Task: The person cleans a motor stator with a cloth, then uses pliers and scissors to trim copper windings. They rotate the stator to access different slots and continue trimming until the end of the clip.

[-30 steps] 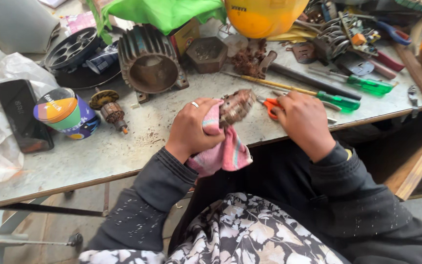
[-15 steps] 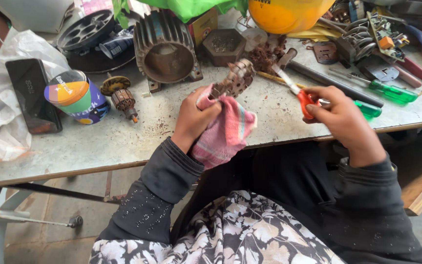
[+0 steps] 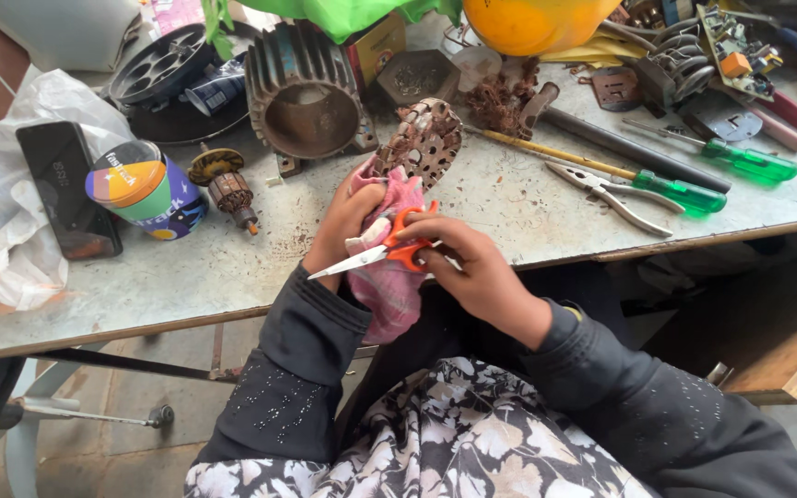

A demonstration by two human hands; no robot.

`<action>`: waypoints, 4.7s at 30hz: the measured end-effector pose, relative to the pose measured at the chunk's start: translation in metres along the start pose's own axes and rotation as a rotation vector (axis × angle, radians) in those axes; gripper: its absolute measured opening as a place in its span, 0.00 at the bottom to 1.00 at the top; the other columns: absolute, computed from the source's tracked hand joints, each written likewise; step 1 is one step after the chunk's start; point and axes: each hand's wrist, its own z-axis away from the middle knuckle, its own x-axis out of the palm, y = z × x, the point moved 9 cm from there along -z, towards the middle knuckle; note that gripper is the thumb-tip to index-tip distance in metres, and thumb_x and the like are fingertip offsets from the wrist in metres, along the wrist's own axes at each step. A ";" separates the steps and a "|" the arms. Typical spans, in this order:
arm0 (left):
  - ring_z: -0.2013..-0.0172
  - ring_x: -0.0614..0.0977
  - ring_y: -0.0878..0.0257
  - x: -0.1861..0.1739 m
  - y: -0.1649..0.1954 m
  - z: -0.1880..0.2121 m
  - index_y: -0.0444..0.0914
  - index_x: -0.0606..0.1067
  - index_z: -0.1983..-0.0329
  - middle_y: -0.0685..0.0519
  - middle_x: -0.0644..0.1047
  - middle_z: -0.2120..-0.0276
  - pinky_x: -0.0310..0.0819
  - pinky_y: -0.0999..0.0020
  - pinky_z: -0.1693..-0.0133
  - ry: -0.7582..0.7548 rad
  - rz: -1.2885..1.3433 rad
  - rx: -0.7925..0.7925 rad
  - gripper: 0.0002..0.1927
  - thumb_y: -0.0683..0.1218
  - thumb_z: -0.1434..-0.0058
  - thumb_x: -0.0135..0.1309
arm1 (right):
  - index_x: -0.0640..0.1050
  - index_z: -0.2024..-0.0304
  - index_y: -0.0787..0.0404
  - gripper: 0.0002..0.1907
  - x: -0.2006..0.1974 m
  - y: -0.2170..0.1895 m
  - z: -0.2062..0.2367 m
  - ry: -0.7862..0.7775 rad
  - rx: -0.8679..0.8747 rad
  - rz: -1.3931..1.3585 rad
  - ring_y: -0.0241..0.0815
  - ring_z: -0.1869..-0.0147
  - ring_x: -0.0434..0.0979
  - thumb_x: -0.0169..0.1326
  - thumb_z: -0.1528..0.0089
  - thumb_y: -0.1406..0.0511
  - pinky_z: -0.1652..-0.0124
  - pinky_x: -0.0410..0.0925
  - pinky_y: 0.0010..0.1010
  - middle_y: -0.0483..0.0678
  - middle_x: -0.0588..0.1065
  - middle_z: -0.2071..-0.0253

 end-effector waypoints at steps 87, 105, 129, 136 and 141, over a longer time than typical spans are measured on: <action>0.50 0.77 0.68 0.024 -0.011 -0.003 0.39 0.61 0.29 0.55 0.70 0.40 0.83 0.67 0.57 0.109 0.138 -0.282 0.40 0.31 0.46 0.57 | 0.73 0.43 0.58 0.26 0.000 -0.019 0.019 -0.052 -0.045 0.549 0.55 0.43 0.74 0.56 0.44 0.75 0.44 0.69 0.38 0.55 0.72 0.49; 0.46 0.80 0.50 0.048 0.032 -0.001 0.39 0.71 0.38 0.45 0.79 0.48 0.72 0.60 0.45 0.076 -0.666 0.027 0.42 0.38 0.61 0.70 | 0.66 0.33 0.63 0.24 -0.064 0.007 0.080 0.177 0.186 -0.139 0.33 0.50 0.75 0.52 0.31 0.70 0.51 0.71 0.27 0.48 0.75 0.51; 0.38 0.69 0.42 0.100 0.044 -0.002 0.42 0.64 0.32 0.42 0.69 0.38 0.63 0.51 0.39 -0.060 -1.052 0.046 0.52 0.38 0.65 0.69 | 0.74 0.42 0.68 0.21 -0.065 0.019 0.126 0.106 0.395 -0.229 0.29 0.66 0.78 0.58 0.33 0.62 0.68 0.68 0.20 0.43 0.77 0.69; 0.39 0.72 0.45 0.096 0.042 0.002 0.42 0.67 0.34 0.42 0.73 0.41 0.65 0.54 0.39 -0.019 -1.016 0.111 0.48 0.38 0.64 0.67 | 0.74 0.41 0.67 0.22 -0.066 0.023 0.131 0.084 0.420 -0.226 0.28 0.68 0.77 0.57 0.33 0.61 0.71 0.65 0.18 0.43 0.78 0.70; 0.39 0.73 0.46 0.098 0.047 0.004 0.42 0.68 0.34 0.44 0.74 0.41 0.65 0.54 0.39 -0.011 -1.008 0.135 0.47 0.38 0.63 0.66 | 0.74 0.41 0.67 0.22 -0.051 0.032 0.134 0.043 0.461 -0.326 0.27 0.69 0.77 0.58 0.33 0.62 0.73 0.64 0.17 0.43 0.78 0.70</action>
